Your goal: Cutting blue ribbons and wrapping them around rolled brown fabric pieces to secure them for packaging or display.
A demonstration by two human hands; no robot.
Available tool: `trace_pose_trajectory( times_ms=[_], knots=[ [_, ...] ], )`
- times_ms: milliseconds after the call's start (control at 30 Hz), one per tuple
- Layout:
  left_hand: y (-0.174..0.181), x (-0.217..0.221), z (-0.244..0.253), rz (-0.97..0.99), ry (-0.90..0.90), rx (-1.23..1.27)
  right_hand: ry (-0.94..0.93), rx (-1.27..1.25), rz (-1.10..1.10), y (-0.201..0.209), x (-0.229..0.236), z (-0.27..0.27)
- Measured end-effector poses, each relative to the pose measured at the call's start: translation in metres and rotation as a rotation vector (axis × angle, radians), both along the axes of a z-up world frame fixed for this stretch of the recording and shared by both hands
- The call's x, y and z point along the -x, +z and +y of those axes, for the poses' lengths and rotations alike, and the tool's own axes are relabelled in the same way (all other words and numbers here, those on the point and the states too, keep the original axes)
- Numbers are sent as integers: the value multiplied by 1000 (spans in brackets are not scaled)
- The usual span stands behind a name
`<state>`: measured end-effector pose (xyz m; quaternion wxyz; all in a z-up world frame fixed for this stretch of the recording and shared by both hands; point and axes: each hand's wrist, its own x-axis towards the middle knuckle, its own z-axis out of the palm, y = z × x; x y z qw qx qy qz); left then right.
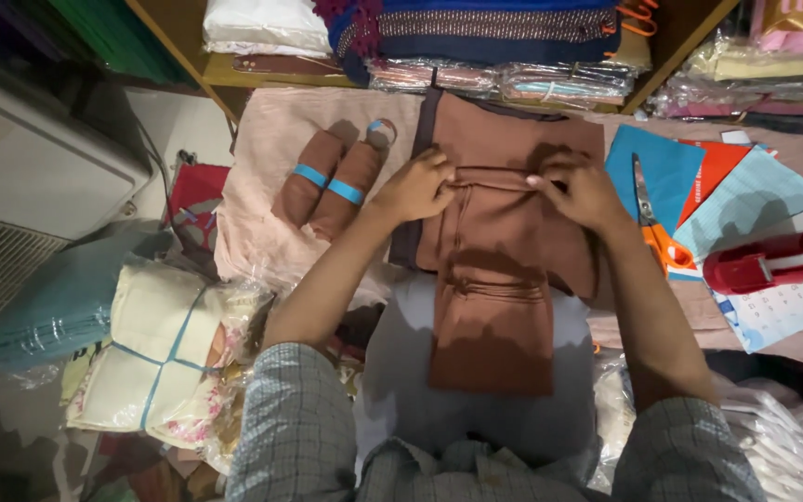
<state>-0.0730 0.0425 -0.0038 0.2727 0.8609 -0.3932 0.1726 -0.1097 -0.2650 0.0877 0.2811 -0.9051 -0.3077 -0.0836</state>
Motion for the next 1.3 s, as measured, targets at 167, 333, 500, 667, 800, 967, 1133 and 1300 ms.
trace_pose_trajectory(
  times_ms=[167,333,500,667,800,967,1133,1300],
  knots=[
    [10,1,-22,98,227,62,-43,3,-185,-69,-37,-13],
    [-10,-9,-18,195,288,-76,-97,8,-107,-69,-33,-13],
    [-13,-12,-13,201,192,-41,-100,204,-98,-39,-19,-7],
    [-29,-11,-6,127,118,15,-48,202,-108,-56,-20,-17],
    [-28,0,-5,87,12,144,-5,123,-129,-56,1,-21],
    [-8,30,5,76,-70,109,64,95,-182,-62,9,-28],
    [7,44,0,54,-41,11,168,4,-87,-41,24,-19],
    [22,51,-23,143,332,0,-97,-29,-72,-60,22,-8]
  ],
)
